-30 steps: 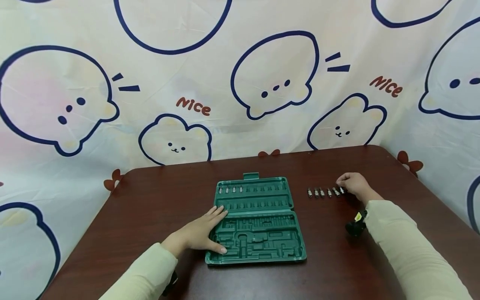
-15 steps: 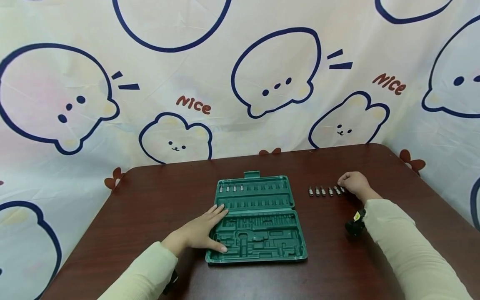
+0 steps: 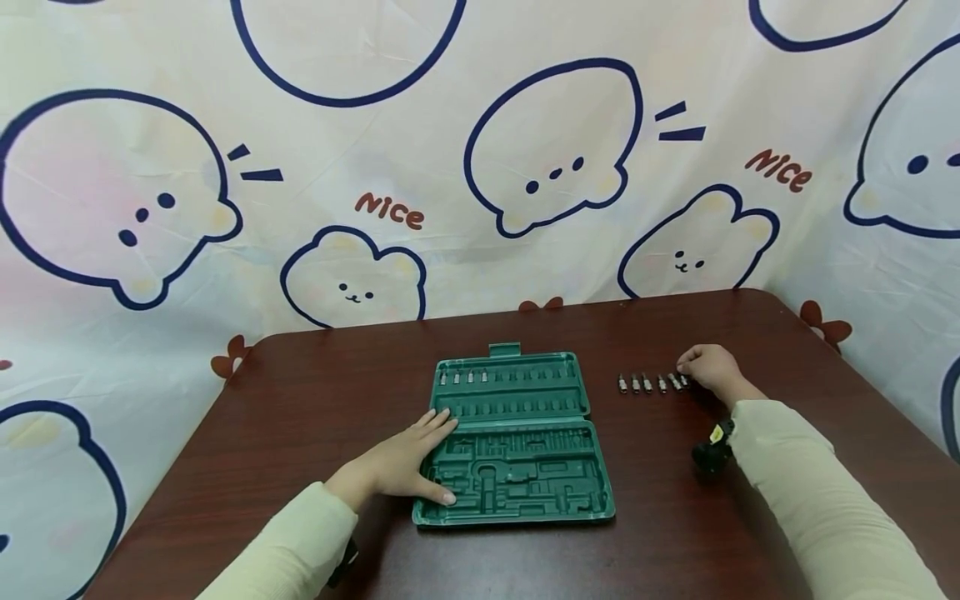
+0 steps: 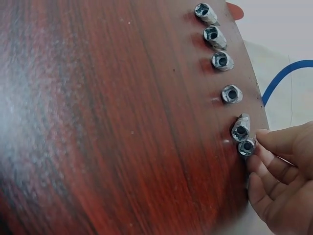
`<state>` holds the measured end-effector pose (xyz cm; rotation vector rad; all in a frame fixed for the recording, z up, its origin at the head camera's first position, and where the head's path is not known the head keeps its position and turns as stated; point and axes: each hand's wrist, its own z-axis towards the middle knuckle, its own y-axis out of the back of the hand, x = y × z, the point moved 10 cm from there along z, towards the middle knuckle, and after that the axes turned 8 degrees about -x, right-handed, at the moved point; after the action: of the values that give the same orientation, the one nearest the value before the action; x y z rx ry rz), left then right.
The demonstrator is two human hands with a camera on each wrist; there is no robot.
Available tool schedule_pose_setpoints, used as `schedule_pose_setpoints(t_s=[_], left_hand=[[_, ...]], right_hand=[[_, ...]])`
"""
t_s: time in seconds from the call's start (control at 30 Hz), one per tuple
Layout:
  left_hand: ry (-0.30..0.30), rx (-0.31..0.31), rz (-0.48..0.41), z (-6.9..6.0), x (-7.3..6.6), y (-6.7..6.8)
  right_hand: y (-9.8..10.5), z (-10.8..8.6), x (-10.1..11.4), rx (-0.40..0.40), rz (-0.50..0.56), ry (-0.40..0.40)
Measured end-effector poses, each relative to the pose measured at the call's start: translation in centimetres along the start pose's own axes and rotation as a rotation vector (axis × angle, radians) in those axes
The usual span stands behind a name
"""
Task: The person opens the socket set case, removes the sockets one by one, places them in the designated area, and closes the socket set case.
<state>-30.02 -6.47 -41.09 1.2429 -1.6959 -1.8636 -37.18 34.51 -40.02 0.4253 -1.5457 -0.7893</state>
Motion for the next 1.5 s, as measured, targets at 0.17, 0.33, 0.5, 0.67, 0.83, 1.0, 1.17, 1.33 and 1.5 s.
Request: schedule_pose_setpoints(t_s=[0.17, 0.33, 0.5, 0.67, 0.83, 1.0, 1.17, 1.33, 1.5], left_hand=[[0.0, -0.003, -0.003, 0.0, 0.0, 0.1], [0.002, -0.007, -0.002, -0.1, 0.0, 0.4], [-0.004, -0.011, 0.033, -0.1, 0.1, 0.6], [-0.028, -0.007, 0.131, 0.0, -0.1, 0.3], [-0.042, -0.007, 0.174, -0.1, -0.1, -0.1], [-0.04, -0.018, 0.158, -0.2, -0.2, 0.0], [-0.027, -0.008, 0.119, -0.2, 0.0, -0.2], [-0.019, -0.007, 0.114, -0.3, 0.1, -0.1], [-0.011, -0.009, 0.092, -0.3, -0.1, 0.1]], right_hand=[[0.3, 0.1, 0.0, 0.006, 0.037, -0.025], [-0.1, 0.1, 1.2, 0.025, 0.101, -0.028], [-1.2, -0.1, 3.2, 0.06, 0.14, -0.008], [-3.0, -0.6, 4.9, 0.106, 0.17, 0.005], [-5.1, -1.2, 6.7, 0.148, 0.211, 0.016], [-6.8, -1.9, 9.4, 0.156, 0.313, 0.046], [-9.0, -2.2, 11.8, 0.186, 0.402, 0.057], [-11.3, -2.4, 13.8, 0.223, 0.433, 0.076], [-13.1, -2.5, 15.7, 0.245, 0.417, 0.107]])
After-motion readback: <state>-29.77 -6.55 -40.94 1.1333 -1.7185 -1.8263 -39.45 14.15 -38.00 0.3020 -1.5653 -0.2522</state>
